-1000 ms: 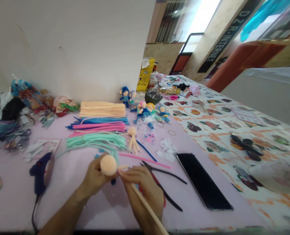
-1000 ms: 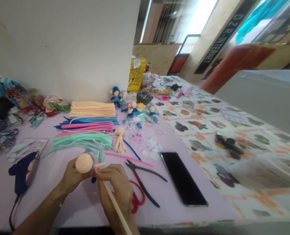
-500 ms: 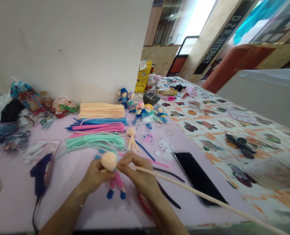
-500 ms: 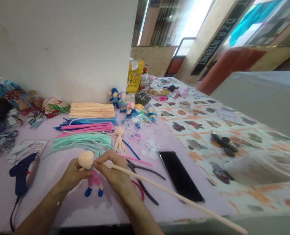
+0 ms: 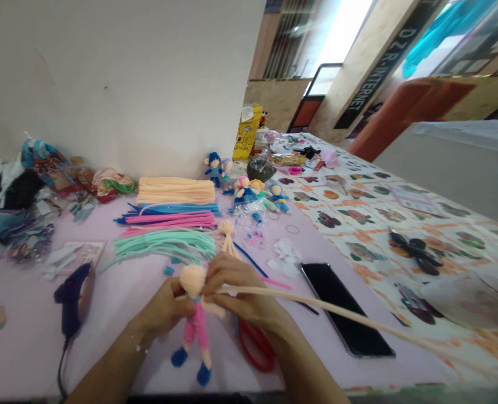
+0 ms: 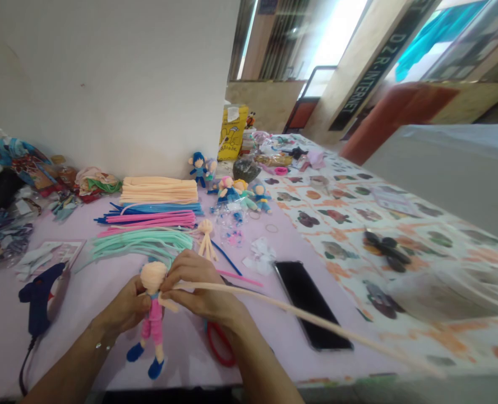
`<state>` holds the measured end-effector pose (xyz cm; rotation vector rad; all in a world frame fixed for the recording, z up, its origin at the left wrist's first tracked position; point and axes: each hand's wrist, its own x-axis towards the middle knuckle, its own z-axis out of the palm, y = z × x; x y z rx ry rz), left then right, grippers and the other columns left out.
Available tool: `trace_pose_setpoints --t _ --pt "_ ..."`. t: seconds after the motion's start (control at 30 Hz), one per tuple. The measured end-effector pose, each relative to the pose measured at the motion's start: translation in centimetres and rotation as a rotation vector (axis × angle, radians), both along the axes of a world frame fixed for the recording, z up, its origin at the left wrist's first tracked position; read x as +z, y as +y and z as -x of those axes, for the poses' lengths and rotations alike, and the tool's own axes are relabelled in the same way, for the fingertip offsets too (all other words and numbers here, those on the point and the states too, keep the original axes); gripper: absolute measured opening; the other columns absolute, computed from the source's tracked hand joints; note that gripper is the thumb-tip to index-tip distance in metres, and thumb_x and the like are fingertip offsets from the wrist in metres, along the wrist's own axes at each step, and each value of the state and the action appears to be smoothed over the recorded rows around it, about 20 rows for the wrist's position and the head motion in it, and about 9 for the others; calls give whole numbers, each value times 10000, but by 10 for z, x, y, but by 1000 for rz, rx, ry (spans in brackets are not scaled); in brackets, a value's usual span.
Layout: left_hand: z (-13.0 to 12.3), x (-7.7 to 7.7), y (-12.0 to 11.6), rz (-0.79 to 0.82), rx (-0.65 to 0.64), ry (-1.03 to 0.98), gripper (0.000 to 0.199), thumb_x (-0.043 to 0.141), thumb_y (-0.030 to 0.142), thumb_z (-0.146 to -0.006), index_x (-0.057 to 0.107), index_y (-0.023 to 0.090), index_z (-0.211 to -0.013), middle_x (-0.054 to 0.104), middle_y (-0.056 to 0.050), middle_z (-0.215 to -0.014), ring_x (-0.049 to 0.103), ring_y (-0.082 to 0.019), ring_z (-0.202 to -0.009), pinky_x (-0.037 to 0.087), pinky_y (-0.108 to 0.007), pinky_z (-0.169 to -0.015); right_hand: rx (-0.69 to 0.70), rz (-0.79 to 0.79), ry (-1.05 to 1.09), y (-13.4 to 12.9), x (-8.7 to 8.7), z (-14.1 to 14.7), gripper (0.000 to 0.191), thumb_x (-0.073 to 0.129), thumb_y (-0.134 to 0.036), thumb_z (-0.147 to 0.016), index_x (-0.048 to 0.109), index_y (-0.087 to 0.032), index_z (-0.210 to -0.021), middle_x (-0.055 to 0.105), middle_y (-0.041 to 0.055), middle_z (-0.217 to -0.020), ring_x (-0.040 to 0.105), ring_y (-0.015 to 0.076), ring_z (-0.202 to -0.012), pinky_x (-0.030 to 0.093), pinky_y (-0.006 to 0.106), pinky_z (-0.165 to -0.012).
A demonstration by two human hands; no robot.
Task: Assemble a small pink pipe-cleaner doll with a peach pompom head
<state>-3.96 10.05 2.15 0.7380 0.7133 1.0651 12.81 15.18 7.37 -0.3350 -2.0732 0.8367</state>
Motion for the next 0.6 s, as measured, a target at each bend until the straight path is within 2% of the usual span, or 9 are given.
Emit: trace_pose_setpoints --t 0.13,0.3,0.43,0.6 --pt "2 -3 1 -18 -2 -16 432 919 392 -409 723 105 -666 590 -3 -556 471 -83 -483 375 -207 -476 -43 -124 2 -3 -3 3 280 549 -341 -948 623 -193 -721 675 29 -680 580 162 -705 462 338 -717" --pt "8 -14 1 -103 -43 57 448 877 472 -487 706 98 -666 606 -28 -545 523 -124 -475 422 -235 -457 -79 -98 45 -9 -9 7 183 607 -229 -896 589 -200 -716 632 13 -664 554 162 -690 445 320 -672" --pt "12 -18 0 -198 -61 118 467 833 526 -555 699 99 -689 612 -34 -536 568 -153 -469 472 -262 -456 -103 33 88 -15 -16 9 161 639 -161 -839 582 -203 -694 620 6 -655 538 160 -678 435 309 -650" --pt "14 -11 -1 -289 11 150 395 861 395 -571 687 111 -783 638 -29 -612 598 -152 -495 488 -244 -460 -163 349 131 -25 -21 12 219 718 -260 -793 591 -196 -627 573 -6 -614 522 145 -619 417 286 -599"
